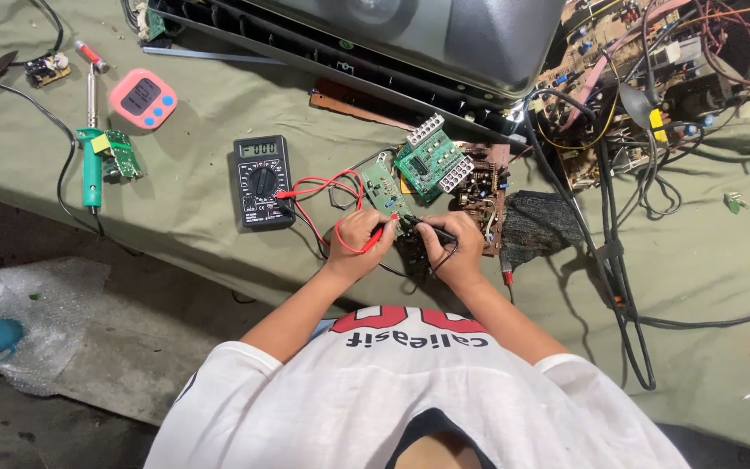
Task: Diagnosing and repairing a CRT monitor by testing circuit board components with a multimeter.
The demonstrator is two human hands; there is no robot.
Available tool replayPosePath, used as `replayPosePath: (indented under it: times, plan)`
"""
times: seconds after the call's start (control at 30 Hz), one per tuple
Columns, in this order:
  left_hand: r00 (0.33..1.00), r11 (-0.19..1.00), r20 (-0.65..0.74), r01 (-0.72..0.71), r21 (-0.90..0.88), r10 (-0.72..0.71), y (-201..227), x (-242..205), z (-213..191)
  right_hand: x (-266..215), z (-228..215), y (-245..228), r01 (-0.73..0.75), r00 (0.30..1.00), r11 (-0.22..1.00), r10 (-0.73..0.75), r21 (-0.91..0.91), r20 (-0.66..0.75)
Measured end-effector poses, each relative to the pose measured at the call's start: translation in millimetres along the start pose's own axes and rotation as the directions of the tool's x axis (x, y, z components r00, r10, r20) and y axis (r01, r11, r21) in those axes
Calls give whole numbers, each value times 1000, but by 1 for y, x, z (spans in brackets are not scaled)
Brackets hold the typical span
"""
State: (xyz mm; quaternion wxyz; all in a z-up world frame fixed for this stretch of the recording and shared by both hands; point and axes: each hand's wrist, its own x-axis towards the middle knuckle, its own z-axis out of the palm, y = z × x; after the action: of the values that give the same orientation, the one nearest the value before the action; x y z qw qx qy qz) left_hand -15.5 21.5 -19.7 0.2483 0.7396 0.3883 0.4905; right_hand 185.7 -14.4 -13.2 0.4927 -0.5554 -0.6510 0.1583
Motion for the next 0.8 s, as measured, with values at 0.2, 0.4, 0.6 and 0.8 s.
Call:
replayPosePath:
  times: [0.2, 0.4, 0.6, 0.8]
  plan:
    - [1000, 1000, 1, -11, 15, 11, -5, -1, 1, 1, 0, 2, -6, 1000, 1000, 6, 13, -5]
    - [1000, 1000, -4, -2, 7, 2, -3, -1, 1, 0, 1, 4, 11, 1000, 1000, -11, 4, -9]
    - [1000, 1000, -9, -6, 12, 7, -3, 0, 1, 0, 1, 3, 6, 1000, 1000, -6, 5, -3]
    - [1000, 1000, -10, -11, 8, 11, -4, 0, 1, 1, 0, 2, 8, 1000, 1000, -8, 8, -5]
